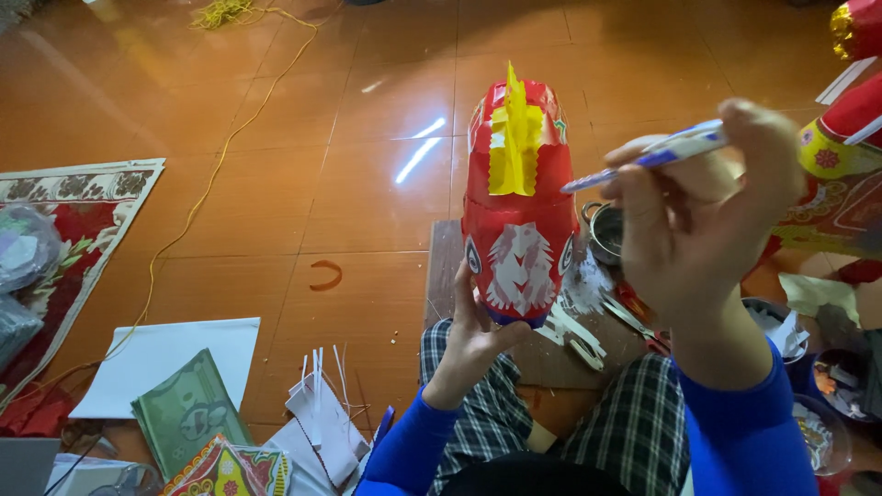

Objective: Assemble and decorate a traditional paper horse by folding, cutting, and attaching paper pieces.

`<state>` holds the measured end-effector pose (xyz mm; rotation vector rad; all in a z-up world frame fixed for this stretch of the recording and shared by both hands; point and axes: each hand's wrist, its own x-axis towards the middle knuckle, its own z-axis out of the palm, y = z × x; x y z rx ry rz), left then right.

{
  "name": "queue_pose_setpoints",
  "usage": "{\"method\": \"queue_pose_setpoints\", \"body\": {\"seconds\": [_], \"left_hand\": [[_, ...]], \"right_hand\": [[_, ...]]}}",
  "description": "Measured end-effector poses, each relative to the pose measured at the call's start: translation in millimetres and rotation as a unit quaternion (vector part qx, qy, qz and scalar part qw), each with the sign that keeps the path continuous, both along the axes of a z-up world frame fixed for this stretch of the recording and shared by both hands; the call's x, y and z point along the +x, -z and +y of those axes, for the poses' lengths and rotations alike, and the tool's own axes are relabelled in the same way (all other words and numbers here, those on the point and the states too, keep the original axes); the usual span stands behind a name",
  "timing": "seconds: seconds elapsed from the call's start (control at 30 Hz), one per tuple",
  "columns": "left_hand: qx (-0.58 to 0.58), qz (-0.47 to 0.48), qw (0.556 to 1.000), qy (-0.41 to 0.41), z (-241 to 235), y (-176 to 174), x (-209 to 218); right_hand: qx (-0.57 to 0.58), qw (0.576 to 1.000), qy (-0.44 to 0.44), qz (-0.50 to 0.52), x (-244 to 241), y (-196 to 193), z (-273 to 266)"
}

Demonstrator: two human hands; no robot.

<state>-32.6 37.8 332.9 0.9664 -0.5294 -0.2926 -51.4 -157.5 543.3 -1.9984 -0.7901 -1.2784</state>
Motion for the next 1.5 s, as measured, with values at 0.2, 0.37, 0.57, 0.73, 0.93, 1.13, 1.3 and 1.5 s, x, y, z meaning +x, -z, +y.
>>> {"method": "queue_pose_setpoints", "body": {"seconds": [0.2, 0.37, 0.57, 0.73, 0.93, 1.13, 1.3, 1.5], "left_hand": [[-0.005, 0.002, 1.0, 0.005, 1.4, -6.2, -0.2], [-0.002, -0.007, 1.0, -0.001, 0.1, -1.3, -0.4], [-0.006, -0.008, 1.0, -0.001, 0.2, -1.3, -0.8], [-0.001, -0.017, 1.0, -0.003, 1.7, -6.4, -3.2], [-0.003, -0.004, 1.0, -0.001, 1.0, -4.8, -2.5], [-0.012, 0.011, 1.0, -0.004, 2.5, -3.9, -3.5], [-0.028, 0.016, 0.999, 0.008, 1.1, -2.2, -0.4], [-0.016, 0.003, 1.0, 0.003, 1.0, -0.3, -2.1]], "right_hand": [[0.015, 0.998, -0.002, 0.063, -4.7, -0.8, 1.2], [0.039, 0.995, -0.024, 0.085, -0.6, 2.0, -0.4], [0.032, 0.996, -0.015, 0.082, -0.9, 0.9, 0.2], [0.024, 0.997, -0.012, 0.069, -1.9, 3.0, 1.3], [0.044, 0.996, -0.032, 0.077, -0.3, 3.5, -0.2], [-0.03, 0.997, 0.06, -0.047, -8.9, 5.8, -6.1], [0.005, 0.999, 0.037, -0.007, -20.2, 26.5, 5.1], [-0.01, 0.999, 0.036, -0.004, -22.0, 22.0, 5.5]]}}
